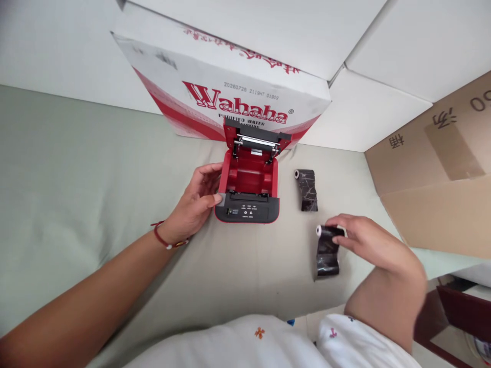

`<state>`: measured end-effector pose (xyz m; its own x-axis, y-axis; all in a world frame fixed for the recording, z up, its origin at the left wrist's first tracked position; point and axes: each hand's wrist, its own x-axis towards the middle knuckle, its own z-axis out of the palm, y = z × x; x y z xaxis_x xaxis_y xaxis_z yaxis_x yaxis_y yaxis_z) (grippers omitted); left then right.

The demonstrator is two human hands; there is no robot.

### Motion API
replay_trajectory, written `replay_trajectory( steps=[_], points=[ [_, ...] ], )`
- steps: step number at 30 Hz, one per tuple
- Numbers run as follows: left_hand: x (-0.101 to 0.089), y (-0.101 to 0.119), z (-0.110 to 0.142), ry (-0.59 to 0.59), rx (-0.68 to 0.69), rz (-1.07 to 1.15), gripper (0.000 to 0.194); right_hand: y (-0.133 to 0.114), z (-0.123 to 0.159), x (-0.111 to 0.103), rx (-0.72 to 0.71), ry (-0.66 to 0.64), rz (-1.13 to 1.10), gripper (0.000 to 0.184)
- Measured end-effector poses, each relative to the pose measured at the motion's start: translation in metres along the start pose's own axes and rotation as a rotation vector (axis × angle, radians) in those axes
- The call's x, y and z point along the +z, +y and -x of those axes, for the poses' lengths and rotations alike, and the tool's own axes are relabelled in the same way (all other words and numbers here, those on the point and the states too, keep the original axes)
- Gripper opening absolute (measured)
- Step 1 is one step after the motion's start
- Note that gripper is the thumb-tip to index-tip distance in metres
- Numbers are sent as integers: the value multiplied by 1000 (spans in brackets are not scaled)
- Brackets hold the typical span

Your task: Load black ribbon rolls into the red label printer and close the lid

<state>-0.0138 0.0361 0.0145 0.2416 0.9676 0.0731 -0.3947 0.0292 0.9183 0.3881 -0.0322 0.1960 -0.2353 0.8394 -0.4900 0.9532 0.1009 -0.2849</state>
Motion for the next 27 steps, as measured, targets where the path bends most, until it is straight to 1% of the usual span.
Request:
replay_trajectory(
  steps=[1,2,3,4,5,6,8,10,12,15,19,22,24,25,27],
  points=[
    [0,-1,0,0,4,-4,76,-10,12,-7,-105,-49,-20,33],
    [0,-2,0,0,11,-11,76,-22,19,-14,-225,-68,-44,32],
    [-1,-3,-1,-2,16,-18,76,-36,22,-18,-350,-32,-63,32],
    [-1,-4,-1,-2,22,-24,75,-51,19,-20,-440,27,-75,35],
    [-1,-4,-1,-4,25,-26,75,-66,12,-20,-496,105,-82,37],
    [-1,-5,-2,-5,29,-25,74,-80,1,-18,-518,195,-89,37],
    [-1,-5,-2,-5,32,-15,73,-107,-31,-10,-462,334,-114,32],
    [0,-4,-3,-11,29,-7,71,-127,-66,-1,-414,418,-136,33],
    [2,-2,-3,-15,28,-8,68,-141,-97,6,-378,460,-76,38],
    [3,1,-3,-26,36,-18,67,-154,-126,10,-268,430,93,46],
    [5,3,-3,-51,35,-10,64,-167,-142,10,-76,360,252,52],
    [5,3,-3,-54,44,-21,63,-172,-149,12,-22,375,282,52],
    [5,3,-3,-55,45,-23,64,-171,-150,14,-46,406,259,50],
    [5,2,-3,-57,46,-20,64,-169,-147,14,-86,422,224,49],
    [6,3,-4,-58,44,-11,64,-164,-137,15,-215,459,102,43]
  ],
)
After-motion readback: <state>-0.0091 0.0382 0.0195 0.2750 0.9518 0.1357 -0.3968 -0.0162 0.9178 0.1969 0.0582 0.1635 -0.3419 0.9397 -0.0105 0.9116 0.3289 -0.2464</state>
